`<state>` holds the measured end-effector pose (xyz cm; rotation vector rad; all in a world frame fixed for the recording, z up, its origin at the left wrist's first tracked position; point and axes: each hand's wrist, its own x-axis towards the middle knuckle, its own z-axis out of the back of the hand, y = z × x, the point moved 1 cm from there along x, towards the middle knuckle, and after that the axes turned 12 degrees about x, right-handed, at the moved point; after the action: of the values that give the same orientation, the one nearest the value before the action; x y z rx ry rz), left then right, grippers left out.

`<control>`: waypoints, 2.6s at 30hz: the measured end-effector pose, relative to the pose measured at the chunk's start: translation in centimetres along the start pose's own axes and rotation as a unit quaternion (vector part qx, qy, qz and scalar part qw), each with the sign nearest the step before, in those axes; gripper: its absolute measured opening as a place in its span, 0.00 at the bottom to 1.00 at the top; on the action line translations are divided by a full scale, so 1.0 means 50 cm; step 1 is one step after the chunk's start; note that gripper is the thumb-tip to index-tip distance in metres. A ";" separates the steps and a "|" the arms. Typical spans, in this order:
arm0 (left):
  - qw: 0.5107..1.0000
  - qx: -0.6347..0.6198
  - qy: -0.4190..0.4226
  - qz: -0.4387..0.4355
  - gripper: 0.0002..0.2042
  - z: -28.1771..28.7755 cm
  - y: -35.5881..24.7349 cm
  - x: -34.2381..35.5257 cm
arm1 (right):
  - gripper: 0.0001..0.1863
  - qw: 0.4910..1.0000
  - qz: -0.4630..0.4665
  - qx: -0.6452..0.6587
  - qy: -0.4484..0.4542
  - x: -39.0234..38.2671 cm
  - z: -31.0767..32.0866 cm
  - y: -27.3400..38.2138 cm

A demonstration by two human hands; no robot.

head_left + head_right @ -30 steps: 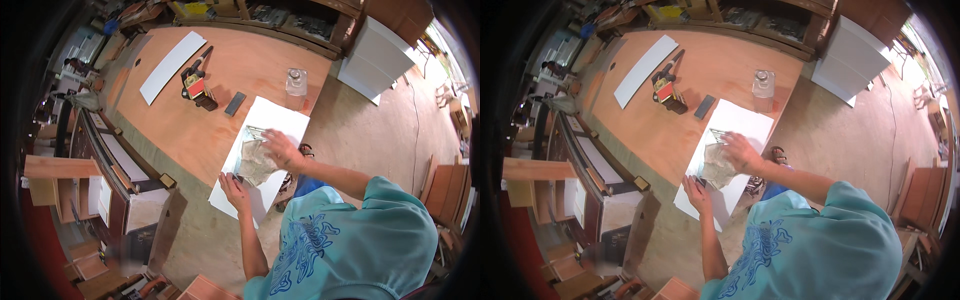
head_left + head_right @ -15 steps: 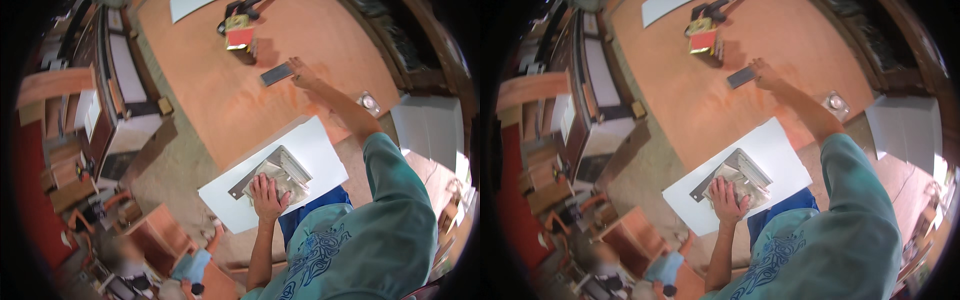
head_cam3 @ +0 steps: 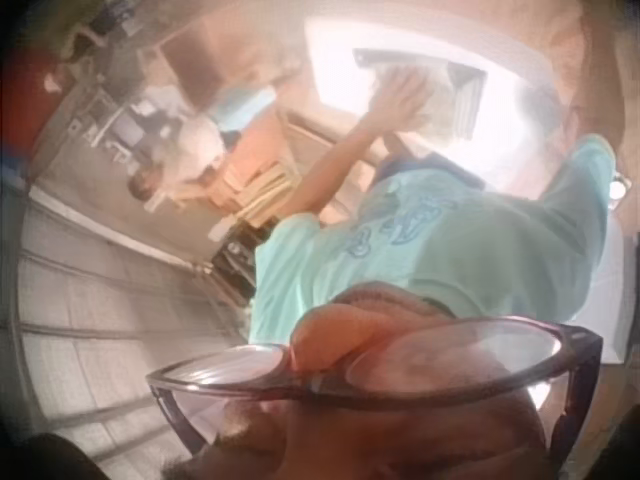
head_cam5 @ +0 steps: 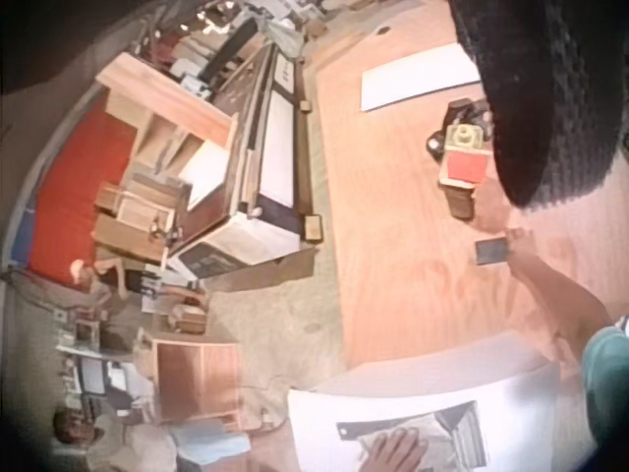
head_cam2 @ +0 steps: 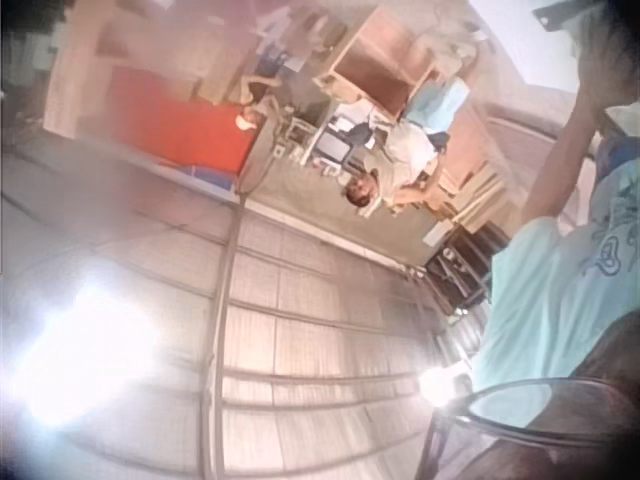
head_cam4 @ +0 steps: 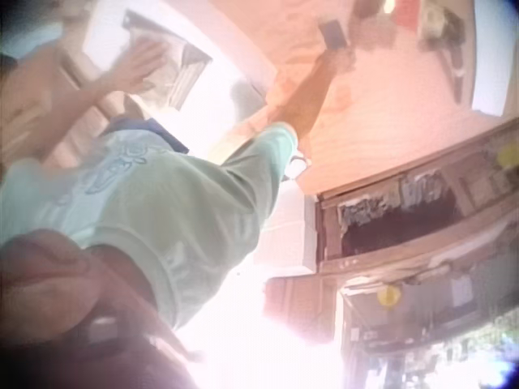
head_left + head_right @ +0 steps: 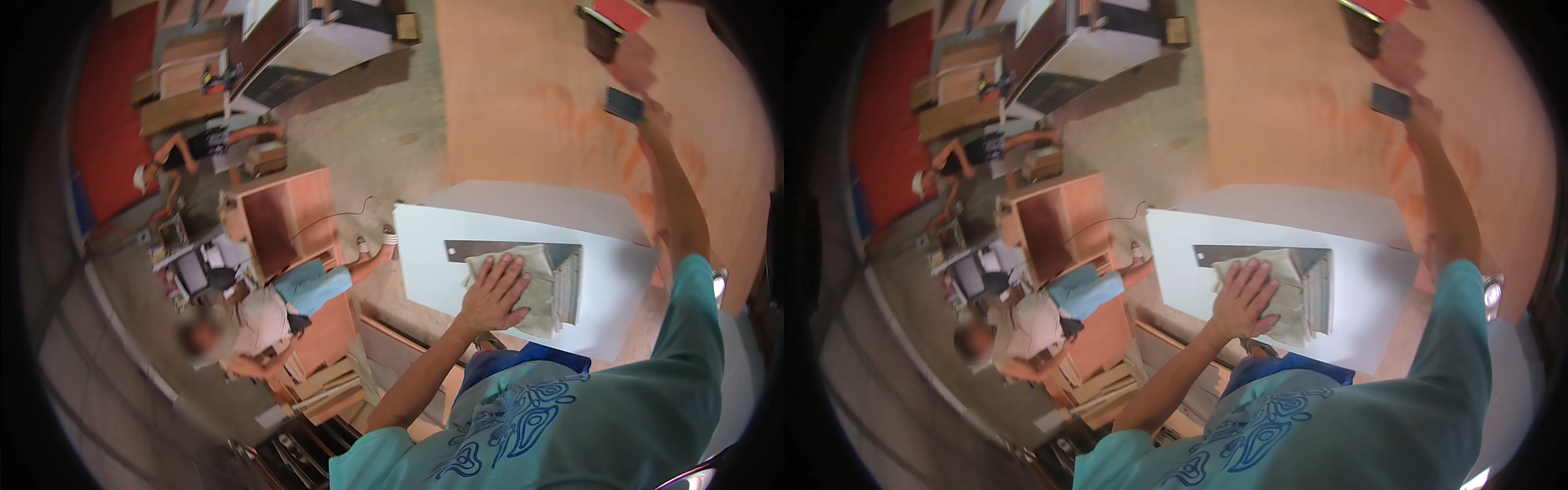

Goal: The person wipes a white rectangular panel with a cloth, then uses a sanding block to smooth its edges and surfaces. They flip the panel and continue sanding different sides, occasionally wiping it again.

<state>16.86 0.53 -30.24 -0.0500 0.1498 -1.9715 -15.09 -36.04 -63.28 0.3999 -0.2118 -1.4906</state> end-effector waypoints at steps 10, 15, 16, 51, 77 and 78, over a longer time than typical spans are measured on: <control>0.999 -0.011 -0.051 0.014 0.27 -0.001 -0.007 -0.013 | 0.17 0.970 -0.031 0.230 0.070 -0.135 0.105 0.034; 0.995 -0.014 -0.098 -0.018 0.26 0.004 0.005 0.011 | 0.18 0.969 -0.021 0.233 0.082 -0.167 0.261 0.020; 0.994 -0.026 -0.110 -0.011 0.26 0.006 0.001 0.009 | 0.18 0.965 -0.060 0.232 0.104 -0.174 0.304 0.030; 0.342 -0.924 -0.169 -0.009 0.28 0.211 0.243 -0.346 | 0.40 0.763 0.067 0.641 -0.055 -1.095 0.510 0.820; 0.184 -0.983 0.001 -0.025 0.20 0.122 0.178 -0.397 | 0.34 0.345 -0.045 0.907 0.238 -1.086 0.606 0.995; 0.160 -0.985 0.020 -0.055 0.20 0.116 0.162 -0.403 | 0.32 0.308 -0.049 0.922 0.231 -1.088 0.612 1.005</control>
<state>32.83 15.41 -24.86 -1.6499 2.6071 -0.3139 15.41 15.50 -10.07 2.6681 -1.4551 -0.3430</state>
